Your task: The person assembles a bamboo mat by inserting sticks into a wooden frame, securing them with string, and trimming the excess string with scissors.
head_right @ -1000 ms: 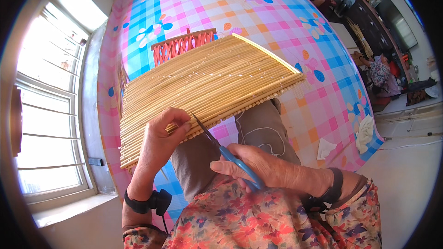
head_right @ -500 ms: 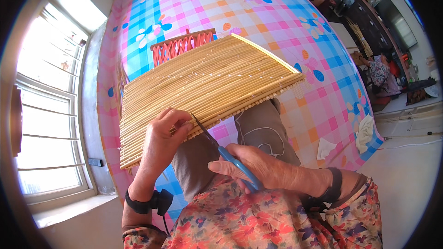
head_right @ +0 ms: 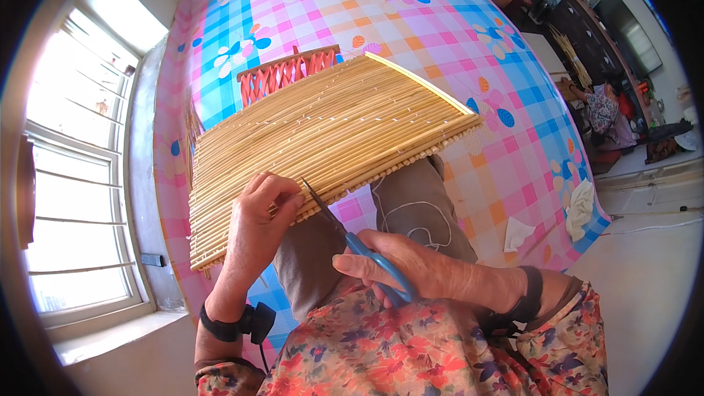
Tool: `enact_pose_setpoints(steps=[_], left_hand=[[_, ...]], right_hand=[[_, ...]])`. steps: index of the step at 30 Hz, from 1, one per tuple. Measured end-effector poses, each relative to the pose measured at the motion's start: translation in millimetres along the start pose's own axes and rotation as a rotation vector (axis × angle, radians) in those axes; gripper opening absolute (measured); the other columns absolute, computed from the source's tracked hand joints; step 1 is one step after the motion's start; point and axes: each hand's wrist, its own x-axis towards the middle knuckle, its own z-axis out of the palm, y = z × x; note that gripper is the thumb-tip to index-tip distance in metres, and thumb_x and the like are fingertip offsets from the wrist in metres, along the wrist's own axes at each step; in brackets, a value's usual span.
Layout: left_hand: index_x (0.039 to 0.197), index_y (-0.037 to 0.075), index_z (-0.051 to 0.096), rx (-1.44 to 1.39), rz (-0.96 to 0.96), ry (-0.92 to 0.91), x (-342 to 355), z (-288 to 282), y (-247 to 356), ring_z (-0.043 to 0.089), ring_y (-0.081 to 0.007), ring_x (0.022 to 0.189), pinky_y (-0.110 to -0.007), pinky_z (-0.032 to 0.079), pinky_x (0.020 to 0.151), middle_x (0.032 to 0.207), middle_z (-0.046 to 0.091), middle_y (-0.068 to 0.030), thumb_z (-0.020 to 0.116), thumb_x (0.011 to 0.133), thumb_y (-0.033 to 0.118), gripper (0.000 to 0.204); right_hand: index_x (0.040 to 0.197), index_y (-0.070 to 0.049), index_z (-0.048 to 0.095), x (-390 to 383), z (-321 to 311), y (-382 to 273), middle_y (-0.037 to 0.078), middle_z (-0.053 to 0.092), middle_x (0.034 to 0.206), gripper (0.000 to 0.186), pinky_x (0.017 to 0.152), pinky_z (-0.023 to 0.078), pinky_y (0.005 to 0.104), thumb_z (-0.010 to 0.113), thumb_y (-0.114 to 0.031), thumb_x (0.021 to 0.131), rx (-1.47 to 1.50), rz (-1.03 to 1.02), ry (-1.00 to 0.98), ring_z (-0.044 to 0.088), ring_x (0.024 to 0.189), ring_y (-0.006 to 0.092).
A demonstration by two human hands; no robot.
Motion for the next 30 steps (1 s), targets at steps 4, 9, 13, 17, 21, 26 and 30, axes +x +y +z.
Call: enact_pose_setpoints(steps=[4,9,13,17,21,26,30], left_hand=[[0.09,0.0,0.063,0.004,0.002,-0.004,1,0,1,0.058,-0.0198,0.073,-0.031,0.047,0.067,0.08,0.058,-0.0086,0.066,0.081,0.002,0.009],[0.089,0.0,0.062,0.015,0.012,0.004,0,1,-1,0.058,-0.0198,0.071,-0.031,0.047,0.064,0.079,0.057,-0.0086,0.066,0.081,0.0,0.009],[0.088,0.0,0.062,0.004,0.022,0.008,1,2,-1,0.058,-0.0196,0.07,-0.031,0.047,0.063,0.079,0.057,-0.0084,0.066,0.081,0.0,0.009],[0.088,-0.001,0.061,-0.004,0.017,0.008,0,2,-1,0.058,-0.0192,0.07,-0.03,0.047,0.064,0.079,0.057,-0.0082,0.066,0.081,0.0,0.008],[0.088,-0.001,0.062,0.0,0.028,0.009,0,1,0,0.058,-0.019,0.07,-0.03,0.047,0.065,0.08,0.057,-0.0081,0.065,0.081,0.0,0.008],[0.088,0.001,0.061,-0.022,0.004,-0.009,0,1,0,0.057,-0.0262,0.077,-0.035,0.047,0.068,0.081,0.057,-0.0102,0.065,0.082,0.003,0.008],[0.089,0.0,0.062,-0.003,0.017,-0.021,0,0,0,0.057,-0.0181,0.073,-0.03,0.047,0.067,0.08,0.057,-0.0071,0.066,0.082,0.001,0.008]], right_hand=[[0.115,-0.002,0.048,-1,0,0,0.005,0.054,0.075,0.055,0.06,0.05,0.0276,0.052,-0.053,0.095,0.005,0.01,0.007,0.058,0.065,0.0126],[0.115,-0.001,0.048,-4,-4,2,0.004,0.054,0.077,0.055,0.059,0.051,0.0266,0.052,-0.052,0.095,0.022,0.007,-0.004,0.058,0.065,0.012],[0.116,0.0,0.047,-7,-8,9,0.005,0.053,0.078,0.056,0.058,0.051,0.0264,0.051,-0.052,0.096,0.019,0.001,0.013,0.058,0.065,0.0119],[0.117,0.001,0.046,-11,-7,7,0.005,0.053,0.078,0.057,0.058,0.051,0.0269,0.051,-0.052,0.096,0.021,0.007,0.048,0.058,0.065,0.0118],[0.117,0.001,0.046,-13,-10,9,0.005,0.053,0.077,0.058,0.057,0.051,0.027,0.051,-0.053,0.095,0.02,0.036,0.093,0.058,0.065,0.0118],[0.116,0.001,0.047,-14,-10,6,0.005,0.053,0.076,0.057,0.056,0.051,0.0263,0.051,-0.052,0.096,0.003,0.047,0.104,0.057,0.064,0.012],[0.114,0.001,0.047,-13,-8,6,0.005,0.053,0.075,0.056,0.054,0.05,0.0262,0.05,-0.052,0.096,0.006,0.035,0.106,0.057,0.062,0.0121]])
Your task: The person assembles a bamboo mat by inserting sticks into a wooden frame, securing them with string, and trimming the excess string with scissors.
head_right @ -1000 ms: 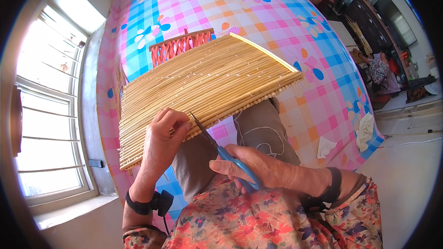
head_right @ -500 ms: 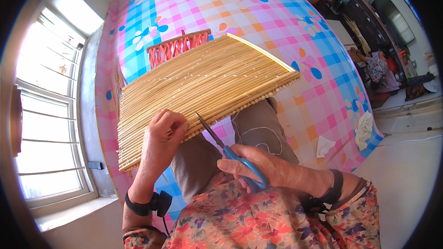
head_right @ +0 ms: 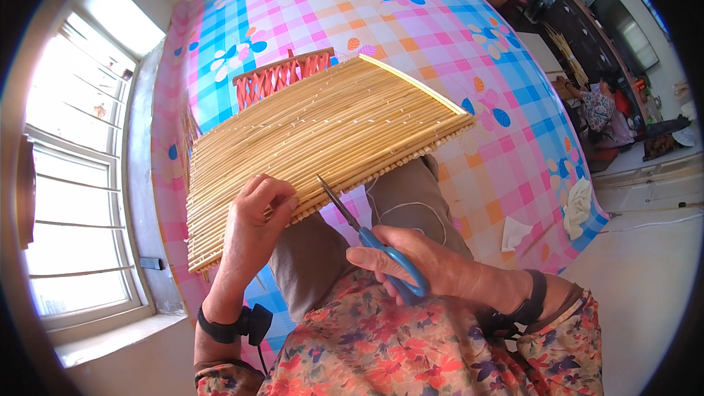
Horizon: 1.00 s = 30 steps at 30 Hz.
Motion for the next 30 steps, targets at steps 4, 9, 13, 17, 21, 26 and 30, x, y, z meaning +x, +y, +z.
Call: enact_pose_setpoints(steps=[4,9,13,17,21,26,30], left_hand=[[0.089,0.0,0.062,-0.014,0.005,-0.001,2,0,0,0.057,-0.0178,0.073,-0.03,0.047,0.067,0.08,0.057,-0.0069,0.065,0.082,0.001,0.008],[0.088,0.002,0.061,-0.105,-0.051,-0.023,1,-3,2,0.058,-0.0319,0.079,-0.039,0.048,0.069,0.081,0.058,-0.0124,0.062,0.083,0.005,0.006],[0.093,-0.002,0.063,-0.084,-0.048,-0.041,3,-8,0,0.06,-0.0163,0.077,-0.028,0.048,0.071,0.087,0.061,-0.0083,0.057,0.091,0.007,0.011],[0.098,-0.002,0.062,-0.224,-0.176,-0.081,4,-13,0,0.058,-0.0119,0.08,-0.027,0.049,0.074,0.086,0.061,-0.0063,0.049,0.098,0.012,0.019],[0.101,-0.001,0.062,-0.406,-0.284,0.039,5,-11,-1,0.056,-0.0099,0.082,-0.026,0.05,0.079,0.088,0.061,-0.0041,0.046,0.101,0.014,0.022],[0.1,-0.001,0.063,-0.409,-0.3,0.046,1,-14,-8,0.055,-0.0087,0.085,-0.024,0.049,0.083,0.092,0.061,-0.0027,0.045,0.103,0.019,0.027],[0.099,-0.002,0.062,-0.65,-0.346,0.069,0,-14,-18,0.055,-0.007,0.085,-0.023,0.049,0.083,0.095,0.061,-0.0033,0.045,0.103,0.02,0.028]], right_hand=[[0.112,0.001,0.047,2,2,2,0.006,0.053,0.075,0.056,0.053,0.05,0.0265,0.05,-0.053,0.096,0.016,-0.043,0.006,0.057,0.061,0.0123],[0.112,0.001,0.048,5,4,3,0.006,0.053,0.074,0.057,0.052,0.05,0.0264,0.051,-0.053,0.095,0.017,-0.031,0.013,0.057,0.061,0.0124],[0.111,0.001,0.048,4,4,-2,0.006,0.053,0.073,0.057,0.052,0.05,0.0264,0.051,-0.053,0.095,0.017,-0.017,0.006,0.057,0.061,0.0122],[0.111,0.001,0.048,5,3,-1,0.005,0.052,0.074,0.056,0.051,0.05,0.0266,0.052,-0.052,0.095,0.011,-0.039,0.003,0.057,0.061,0.0117],[0.094,-0.005,0.051,4,5,-2,0.0,0.051,0.071,0.056,0.05,0.048,0.0233,0.06,-0.059,0.087,0.069,-0.02,0.054,0.056,0.058,0.008],[0.104,-0.002,0.049,3,2,-5,0.003,0.052,0.073,0.059,0.051,0.049,0.0248,0.057,-0.058,0.089,0.047,-0.006,0.018,0.057,0.06,0.0104],[0.115,0.001,0.047,3,-2,-4,0.006,0.052,0.076,0.063,0.053,0.05,0.0264,0.054,-0.057,0.092,0.018,0.014,-0.022,0.058,0.061,0.013]])
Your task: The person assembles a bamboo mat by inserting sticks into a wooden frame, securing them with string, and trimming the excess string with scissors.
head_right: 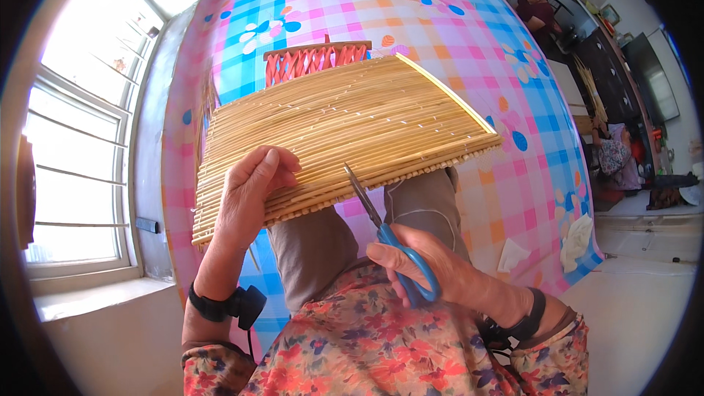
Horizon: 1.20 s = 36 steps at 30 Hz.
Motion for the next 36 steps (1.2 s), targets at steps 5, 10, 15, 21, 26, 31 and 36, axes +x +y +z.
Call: enact_pose_setpoints(steps=[5,10,15,21,26,31,36], left_hand=[[0.1,-0.002,0.062,-0.103,-0.01,0.018,-1,0,-3,0.055,-0.0068,0.084,-0.023,0.049,0.081,0.095,0.062,-0.0037,0.045,0.103,0.02,0.027],[0.1,-0.001,0.063,-0.068,-0.009,0.001,-1,-2,-3,0.055,-0.0067,0.083,-0.022,0.047,0.079,0.094,0.062,-0.0029,0.05,0.101,0.018,0.023],[0.098,-0.001,0.065,0.233,0.032,-0.059,-7,-1,7,0.057,-0.0092,0.087,-0.024,0.047,0.078,0.095,0.062,-0.0037,0.064,0.09,0.009,0.013],[0.097,0.001,0.066,0.578,0.246,-0.071,-9,11,7,0.06,-0.0184,0.086,-0.029,0.048,0.075,0.091,0.06,-0.0063,0.067,0.084,0.005,0.014],[0.088,-0.001,0.064,0.598,0.248,-0.11,-8,12,14,0.06,-0.0224,0.083,-0.033,0.048,0.074,0.085,0.059,-0.0084,0.065,0.084,0.004,0.006],[0.087,0.0,0.065,0.664,0.293,-0.113,-7,9,11,0.06,-0.0248,0.082,-0.034,0.048,0.074,0.085,0.06,-0.0094,0.064,0.083,0.004,0.006],[0.088,0.0,0.066,0.665,0.287,-0.097,-4,6,14,0.06,-0.0257,0.081,-0.034,0.048,0.073,0.085,0.061,-0.0095,0.064,0.083,0.004,0.007]], right_hand=[[0.115,0.001,0.046,1,2,-1,0.006,0.053,0.076,0.063,0.053,0.05,0.0262,0.054,-0.057,0.092,0.016,-0.033,0.0,0.058,0.06,0.0132],[0.114,0.001,0.046,0,2,-2,0.006,0.053,0.076,0.063,0.053,0.05,0.0263,0.054,-0.057,0.092,0.012,-0.022,0.005,0.058,0.06,0.0133],[0.113,0.001,0.047,0,2,-4,0.006,0.053,0.074,0.061,0.053,0.049,0.026,0.054,-0.055,0.093,-0.008,-0.012,0.017,0.059,0.059,0.0136],[0.097,-0.004,0.052,0,3,-7,0.001,0.052,0.068,0.051,0.048,0.048,0.0236,0.064,-0.053,0.088,0.031,0.014,0.076,0.056,0.055,0.0086],[0.104,-0.001,0.051,-1,-2,-7,0.003,0.053,0.071,0.052,0.05,0.049,0.0247,0.06,-0.05,0.091,-0.02,-0.008,0.042,0.057,0.058,0.0104],[0.113,0.003,0.049,-13,-7,-14,0.004,0.053,0.073,0.052,0.053,0.05,0.0255,0.059,-0.045,0.093,-0.073,0.056,0.002,0.058,0.06,0.0115],[0.106,-0.003,0.053,-24,-11,-12,0.0,0.053,0.071,0.045,0.05,0.05,0.0245,0.068,-0.042,0.088,-0.067,0.174,-0.078,0.055,0.056,0.0077]])
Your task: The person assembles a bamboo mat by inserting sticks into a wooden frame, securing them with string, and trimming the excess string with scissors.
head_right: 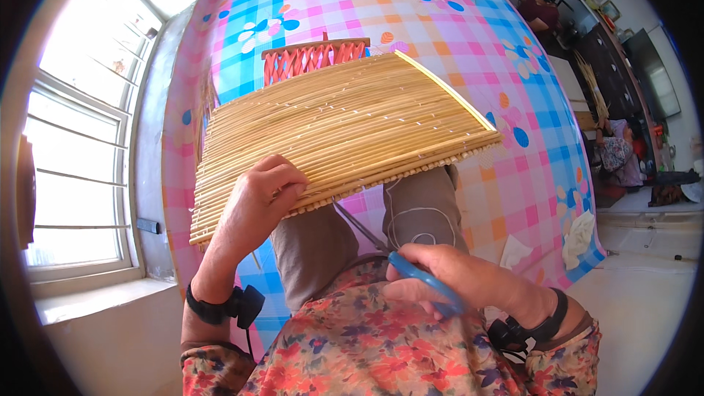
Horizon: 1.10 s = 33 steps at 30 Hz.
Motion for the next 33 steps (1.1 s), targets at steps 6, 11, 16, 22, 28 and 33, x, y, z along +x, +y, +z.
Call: enact_pose_setpoints(steps=[6,11,16,22,28,33], left_hand=[[0.083,-0.001,0.063,-0.127,-0.102,-0.06,5,-2,-1,0.06,-0.0344,0.08,-0.039,0.048,0.072,0.083,0.058,-0.0152,0.06,0.083,0.007,0.009],[0.082,-0.002,0.063,-0.138,-0.123,-0.078,7,0,0,0.06,-0.0333,0.081,-0.039,0.048,0.072,0.082,0.058,-0.015,0.06,0.083,0.008,0.01],[0.082,-0.002,0.063,-0.139,-0.172,-0.095,7,2,0,0.06,-0.0328,0.08,-0.039,0.047,0.072,0.083,0.058,-0.015,0.061,0.083,0.01,0.012],[0.082,-0.002,0.063,-0.139,-0.179,-0.105,8,3,1,0.059,-0.031,0.081,-0.038,0.047,0.073,0.082,0.058,-0.0138,0.062,0.083,0.01,0.012],[0.082,-0.001,0.063,-0.192,-0.2,-0.119,8,1,0,0.059,-0.0271,0.08,-0.036,0.047,0.072,0.081,0.056,-0.0117,0.062,0.083,0.01,0.011],[0.081,-0.001,0.062,-0.206,-0.2,-0.112,7,2,0,0.058,-0.0265,0.079,-0.035,0.047,0.072,0.08,0.056,-0.0111,0.062,0.083,0.01,0.011]], right_hand=[[0.108,-0.002,0.052,3,-8,12,0.0,0.053,0.072,0.044,0.053,0.049,0.0232,0.066,-0.039,0.09,0.163,-0.118,-0.001,0.055,0.058,0.0073],[0.109,-0.002,0.051,7,-7,14,0.0,0.053,0.072,0.042,0.052,0.048,0.0226,0.065,-0.038,0.091,0.125,-0.125,-0.011,0.055,0.058,0.0071],[0.109,-0.003,0.052,9,-6,8,-0.001,0.053,0.067,0.044,0.05,0.047,0.023,0.066,-0.039,0.091,0.098,-0.092,0.006,0.055,0.057,0.0077],[0.108,-0.003,0.052,13,-6,12,0.0,0.053,0.067,0.043,0.049,0.047,0.0236,0.066,-0.04,0.091,0.085,-0.093,0.016,0.055,0.056,0.008],[0.108,-0.003,0.052,15,-6,11,0.0,0.053,0.067,0.043,0.049,0.048,0.0234,0.066,-0.04,0.091,0.058,-0.101,0.002,0.055,0.056,0.0081],[0.111,-0.001,0.052,16,-4,9,0.001,0.053,0.071,0.045,0.053,0.048,0.0234,0.065,-0.04,0.091,0.045,-0.115,0.002,0.056,0.059,0.0082]])
